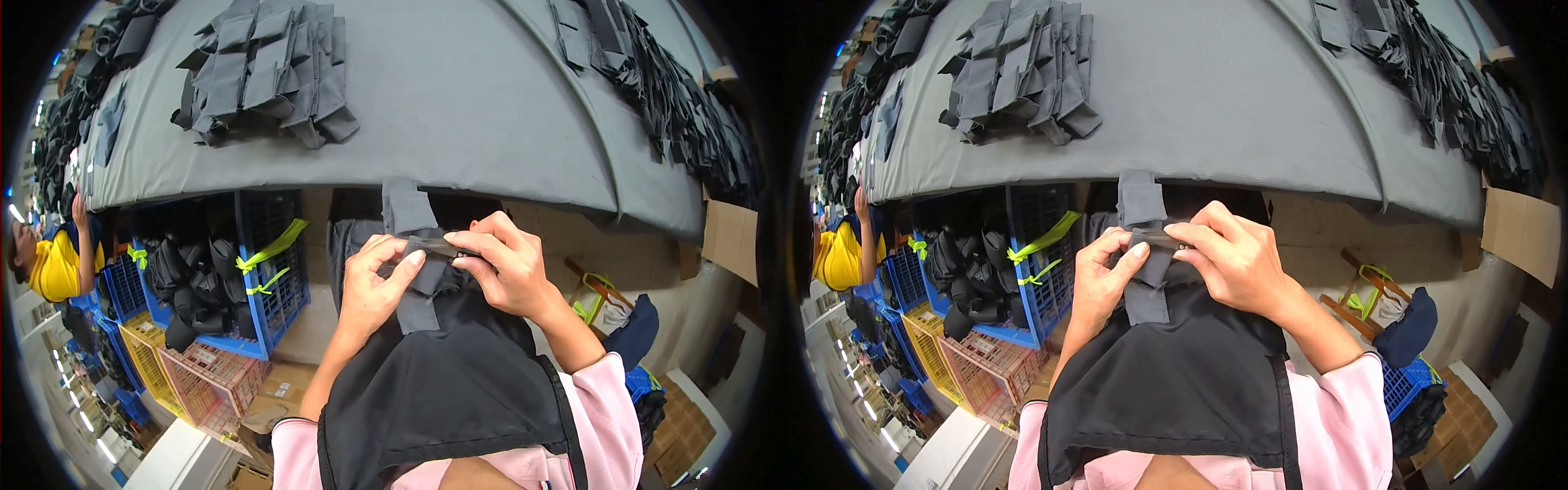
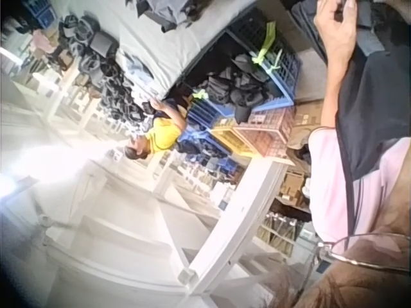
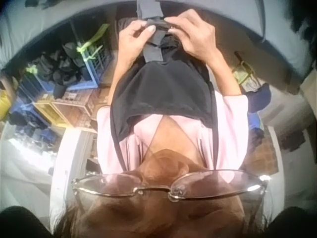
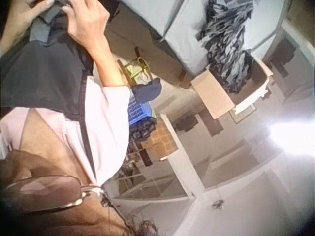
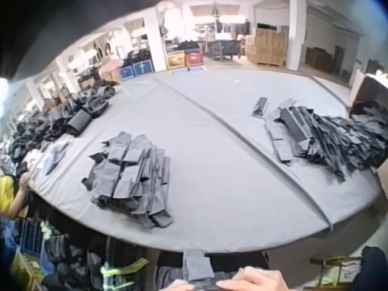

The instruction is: The recorder uses small snips or a trimming tool to remove excess threads or edges from small black fabric pieces at an industrial workstation.

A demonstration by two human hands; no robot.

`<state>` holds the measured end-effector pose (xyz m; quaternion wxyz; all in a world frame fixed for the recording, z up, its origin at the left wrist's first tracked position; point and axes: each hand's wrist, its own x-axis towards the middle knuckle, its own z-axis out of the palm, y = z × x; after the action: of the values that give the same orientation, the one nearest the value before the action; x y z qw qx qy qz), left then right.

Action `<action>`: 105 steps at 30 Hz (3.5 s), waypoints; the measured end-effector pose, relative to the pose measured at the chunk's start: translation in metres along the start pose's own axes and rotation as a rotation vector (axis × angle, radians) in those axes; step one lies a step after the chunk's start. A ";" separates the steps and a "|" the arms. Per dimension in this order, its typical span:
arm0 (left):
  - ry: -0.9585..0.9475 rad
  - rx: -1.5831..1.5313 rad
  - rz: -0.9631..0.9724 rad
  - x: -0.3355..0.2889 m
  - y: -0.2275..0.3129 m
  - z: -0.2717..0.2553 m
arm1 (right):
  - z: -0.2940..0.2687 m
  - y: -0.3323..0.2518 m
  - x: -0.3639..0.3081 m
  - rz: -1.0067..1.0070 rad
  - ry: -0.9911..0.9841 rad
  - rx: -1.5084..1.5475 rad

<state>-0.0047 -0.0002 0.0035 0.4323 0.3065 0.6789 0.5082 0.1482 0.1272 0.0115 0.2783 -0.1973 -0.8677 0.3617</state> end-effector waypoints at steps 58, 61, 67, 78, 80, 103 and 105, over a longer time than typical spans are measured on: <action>-0.066 -0.410 -0.384 0.008 -0.009 0.003 | 0.041 0.011 0.011 0.815 -0.034 0.812; 0.116 -0.470 -0.217 0.009 -0.013 0.009 | 0.026 0.000 -0.009 0.582 0.140 0.534; 0.177 -0.453 -0.174 0.012 -0.010 0.008 | 0.014 -0.012 -0.033 0.576 -0.068 0.385; 0.216 -0.216 -0.215 0.004 -0.014 0.007 | 0.010 -0.007 -0.030 0.523 -0.143 0.479; 0.213 -0.182 -0.169 0.006 -0.019 0.007 | 0.009 -0.007 -0.027 0.463 -0.161 0.395; 0.211 -0.082 -0.137 0.007 -0.015 -0.003 | 0.008 -0.025 -0.019 0.261 -0.164 0.031; 0.220 -0.089 -0.143 0.005 -0.018 -0.002 | 0.010 -0.025 -0.014 0.264 -0.197 0.022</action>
<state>-0.0088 -0.0018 -0.0148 0.4036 0.1804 0.7190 0.5362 0.1494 0.0975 0.0194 0.1438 -0.2702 -0.8533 0.4220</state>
